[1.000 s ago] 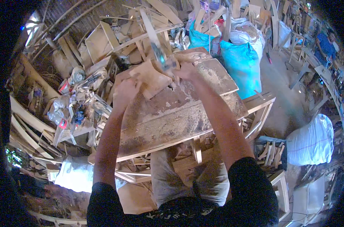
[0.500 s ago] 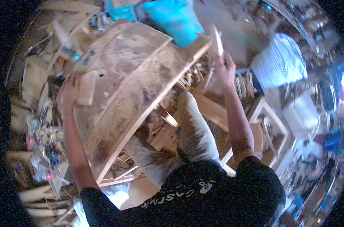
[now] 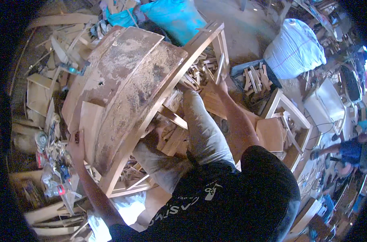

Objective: The person uses a power saw to cut curved shapes into small wooden boards, handling one board at a time and positioning it on a workbench.

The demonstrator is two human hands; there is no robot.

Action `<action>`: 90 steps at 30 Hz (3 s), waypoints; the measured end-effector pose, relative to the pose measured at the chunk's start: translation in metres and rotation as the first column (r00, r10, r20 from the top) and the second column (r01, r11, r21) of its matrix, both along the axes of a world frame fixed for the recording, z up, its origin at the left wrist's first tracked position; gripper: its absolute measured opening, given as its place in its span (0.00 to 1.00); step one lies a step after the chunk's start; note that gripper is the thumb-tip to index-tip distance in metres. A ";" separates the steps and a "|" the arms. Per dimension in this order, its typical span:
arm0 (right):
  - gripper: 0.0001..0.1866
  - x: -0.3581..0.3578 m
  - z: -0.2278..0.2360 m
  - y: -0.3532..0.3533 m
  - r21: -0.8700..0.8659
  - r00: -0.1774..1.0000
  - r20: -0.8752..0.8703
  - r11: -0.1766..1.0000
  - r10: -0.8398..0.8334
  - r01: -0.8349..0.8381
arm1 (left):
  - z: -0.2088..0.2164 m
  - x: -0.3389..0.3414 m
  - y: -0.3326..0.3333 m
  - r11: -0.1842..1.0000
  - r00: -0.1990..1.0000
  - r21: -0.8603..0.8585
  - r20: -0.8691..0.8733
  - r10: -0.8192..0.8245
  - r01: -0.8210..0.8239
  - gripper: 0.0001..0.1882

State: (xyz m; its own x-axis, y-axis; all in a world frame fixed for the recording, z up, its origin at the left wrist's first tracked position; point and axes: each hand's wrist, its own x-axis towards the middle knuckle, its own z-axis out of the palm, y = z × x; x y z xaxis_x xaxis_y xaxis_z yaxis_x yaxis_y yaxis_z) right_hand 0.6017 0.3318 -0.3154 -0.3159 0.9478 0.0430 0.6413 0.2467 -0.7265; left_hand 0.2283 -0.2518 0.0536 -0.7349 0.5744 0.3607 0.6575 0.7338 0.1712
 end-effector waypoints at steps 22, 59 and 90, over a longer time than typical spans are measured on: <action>0.24 -0.052 0.350 -0.280 -0.216 0.621 -0.633 0.666 0.462 -0.714 | -0.048 0.128 0.033 0.858 0.978 0.470 0.117 0.174 -0.209 0.11; 0.62 -0.129 0.352 -0.262 0.497 0.234 0.240 0.088 0.942 -0.863 | -0.075 -0.048 0.196 0.845 0.935 0.446 -0.050 0.351 -0.294 0.26; 0.57 -0.185 0.354 -0.243 0.497 0.274 0.261 0.114 0.926 -0.860 | -0.064 -0.093 0.221 0.825 0.892 0.347 0.098 0.440 -0.445 0.30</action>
State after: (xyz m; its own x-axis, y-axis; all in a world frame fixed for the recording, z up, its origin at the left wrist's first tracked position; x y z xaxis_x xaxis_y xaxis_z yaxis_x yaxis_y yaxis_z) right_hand 0.4166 0.0890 0.0383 -0.8832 -0.1995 0.4244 -0.3492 0.8839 -0.3112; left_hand 0.1350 -0.0304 -0.0108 -0.8856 0.0229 0.4639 0.2724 0.8347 0.4787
